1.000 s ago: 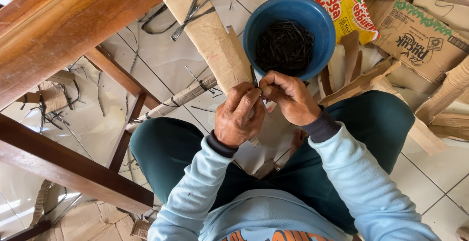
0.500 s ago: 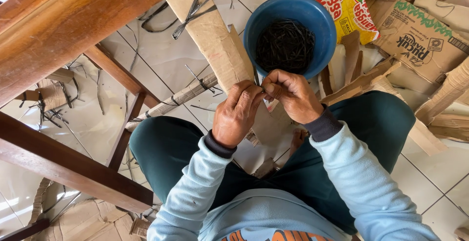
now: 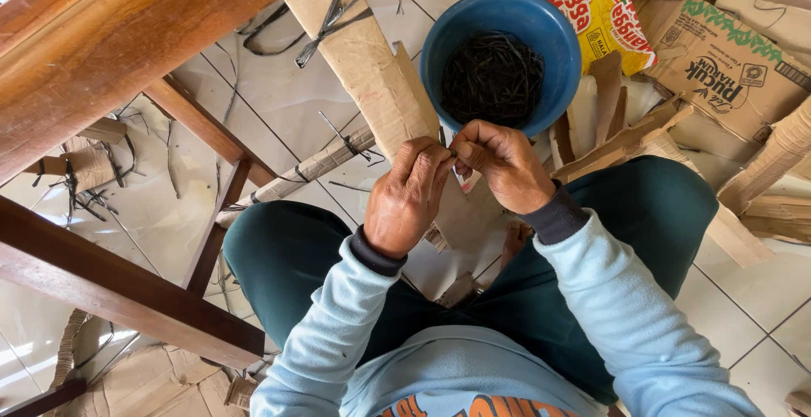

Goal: The person sits on the floor and repeatedly ties thin metal wires around cardboard-wrapped wooden legs. They pick wires from a blue bowl, wrap them around the cardboard, and twist the ends by hand to secure them.

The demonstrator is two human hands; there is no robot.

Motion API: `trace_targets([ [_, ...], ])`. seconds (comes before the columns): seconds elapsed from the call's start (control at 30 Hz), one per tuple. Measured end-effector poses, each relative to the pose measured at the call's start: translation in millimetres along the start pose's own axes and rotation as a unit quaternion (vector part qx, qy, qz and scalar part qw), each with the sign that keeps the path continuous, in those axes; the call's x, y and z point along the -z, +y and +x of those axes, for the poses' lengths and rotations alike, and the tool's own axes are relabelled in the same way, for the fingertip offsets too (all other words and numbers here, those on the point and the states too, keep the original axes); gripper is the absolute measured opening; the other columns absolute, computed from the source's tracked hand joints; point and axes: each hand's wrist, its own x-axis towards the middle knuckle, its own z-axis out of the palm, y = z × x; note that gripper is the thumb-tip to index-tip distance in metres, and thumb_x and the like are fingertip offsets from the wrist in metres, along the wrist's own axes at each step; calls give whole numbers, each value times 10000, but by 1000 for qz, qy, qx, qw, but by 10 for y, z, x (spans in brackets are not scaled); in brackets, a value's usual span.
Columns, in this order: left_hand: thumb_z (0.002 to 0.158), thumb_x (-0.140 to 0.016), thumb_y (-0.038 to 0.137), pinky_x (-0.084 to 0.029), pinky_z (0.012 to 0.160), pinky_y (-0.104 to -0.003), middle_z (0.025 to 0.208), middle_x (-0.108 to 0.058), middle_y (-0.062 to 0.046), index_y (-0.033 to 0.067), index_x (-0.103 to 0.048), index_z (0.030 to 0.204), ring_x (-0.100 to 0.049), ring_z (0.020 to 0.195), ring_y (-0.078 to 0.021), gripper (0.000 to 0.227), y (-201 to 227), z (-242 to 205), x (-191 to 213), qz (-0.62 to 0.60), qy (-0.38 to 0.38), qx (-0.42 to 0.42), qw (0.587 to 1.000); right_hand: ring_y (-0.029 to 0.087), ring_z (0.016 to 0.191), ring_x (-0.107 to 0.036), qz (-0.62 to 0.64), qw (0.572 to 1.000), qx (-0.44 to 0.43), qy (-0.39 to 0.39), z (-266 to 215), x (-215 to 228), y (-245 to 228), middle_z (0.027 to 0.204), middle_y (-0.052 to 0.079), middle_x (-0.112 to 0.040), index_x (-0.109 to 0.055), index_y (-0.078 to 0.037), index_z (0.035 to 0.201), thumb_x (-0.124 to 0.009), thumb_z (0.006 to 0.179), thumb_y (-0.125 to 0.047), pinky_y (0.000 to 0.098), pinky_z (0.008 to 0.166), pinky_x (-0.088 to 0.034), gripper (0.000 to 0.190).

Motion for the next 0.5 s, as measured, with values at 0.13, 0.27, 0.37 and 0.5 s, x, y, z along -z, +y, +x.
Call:
trace_targets([
  [0.13, 1004, -649, 123, -584, 511, -386, 1008, -647, -54, 131, -655, 1017, -694, 596, -340, 17, -15, -33, -28, 7, 4, 1, 1000, 153, 810, -683, 8, 1000, 1, 4, -3, 5, -10, 799, 110, -676, -680, 23, 949, -639, 1032, -106, 291, 697, -598, 159],
  [0.27, 1004, -643, 123, -584, 503, -367, 1007, -632, -40, 138, -646, 1011, -682, 556, -312, 17, -30, -37, -53, 12, 0, -5, 1000, 151, 813, -676, 12, 1000, -4, 6, -14, 6, -13, 801, 112, -674, -677, 27, 950, -643, 1033, -115, 284, 696, -594, 168],
  [0.37, 1001, -626, 113, -578, 470, -369, 1029, -634, -50, 116, -634, 1002, -677, 540, -310, 8, -22, -36, -52, 45, -3, -14, 999, 153, 804, -684, 8, 1000, 2, 13, -11, -13, -11, 780, 106, -672, -678, 20, 936, -655, 1027, -120, 277, 675, -591, 169],
  [0.5, 1029, -570, 91, -571, 468, -412, 1086, -622, -102, 74, -608, 1001, -670, 553, -367, 50, -15, -45, -54, 4, 1, -21, 1000, 154, 782, -676, -20, 1000, 10, 19, -4, -20, 60, 766, 107, -667, -672, 24, 947, -663, 1026, -154, 284, 648, -588, 195],
])
